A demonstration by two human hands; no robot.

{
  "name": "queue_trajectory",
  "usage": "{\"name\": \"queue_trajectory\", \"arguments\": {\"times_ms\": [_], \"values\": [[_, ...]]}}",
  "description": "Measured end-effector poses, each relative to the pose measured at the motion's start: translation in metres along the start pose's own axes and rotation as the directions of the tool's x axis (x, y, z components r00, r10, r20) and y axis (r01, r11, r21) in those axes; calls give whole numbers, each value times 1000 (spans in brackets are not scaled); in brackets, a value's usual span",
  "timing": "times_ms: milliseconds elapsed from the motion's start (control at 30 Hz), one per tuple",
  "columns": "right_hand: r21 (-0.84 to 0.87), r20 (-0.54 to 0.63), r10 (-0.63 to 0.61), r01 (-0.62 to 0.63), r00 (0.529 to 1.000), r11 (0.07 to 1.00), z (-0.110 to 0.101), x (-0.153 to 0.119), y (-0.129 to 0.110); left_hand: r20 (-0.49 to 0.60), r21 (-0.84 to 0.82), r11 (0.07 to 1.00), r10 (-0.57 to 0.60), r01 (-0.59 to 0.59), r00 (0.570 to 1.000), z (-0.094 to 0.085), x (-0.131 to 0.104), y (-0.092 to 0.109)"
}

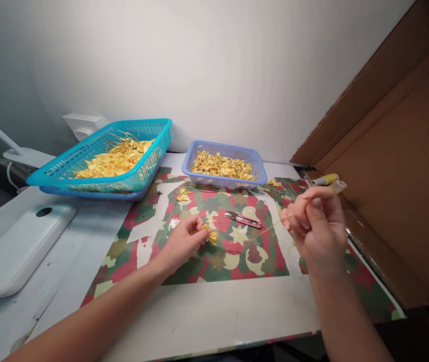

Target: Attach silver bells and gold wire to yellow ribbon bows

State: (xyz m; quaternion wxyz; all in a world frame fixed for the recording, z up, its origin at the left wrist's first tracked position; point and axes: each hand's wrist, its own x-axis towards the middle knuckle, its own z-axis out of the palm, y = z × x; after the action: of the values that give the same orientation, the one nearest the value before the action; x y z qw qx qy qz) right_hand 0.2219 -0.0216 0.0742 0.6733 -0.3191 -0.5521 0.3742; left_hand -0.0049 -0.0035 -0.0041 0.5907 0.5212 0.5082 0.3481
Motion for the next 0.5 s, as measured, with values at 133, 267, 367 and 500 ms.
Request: {"name": "queue_trajectory", "arguments": {"times_ms": [133, 267, 367, 500], "values": [[-8, -76, 73, -74, 994, 997, -7, 1, 10, 47, -179, 982, -45, 52, 998, 1, -2, 1], [-23, -97, 162, -165, 982, 986, -17, 0, 14, 52, -186, 981, -48, 57, 997, -2, 0, 0], [-23, -91, 146, -148, 985, 989, -22, -3, 17, 59, -77, 996, -38, 42, 998, -3, 2, -2], [34, -147, 3, 2, 989, 999, -23, -4, 11, 63, 65, 998, -22, 18, 998, -3, 4, -4]]}}
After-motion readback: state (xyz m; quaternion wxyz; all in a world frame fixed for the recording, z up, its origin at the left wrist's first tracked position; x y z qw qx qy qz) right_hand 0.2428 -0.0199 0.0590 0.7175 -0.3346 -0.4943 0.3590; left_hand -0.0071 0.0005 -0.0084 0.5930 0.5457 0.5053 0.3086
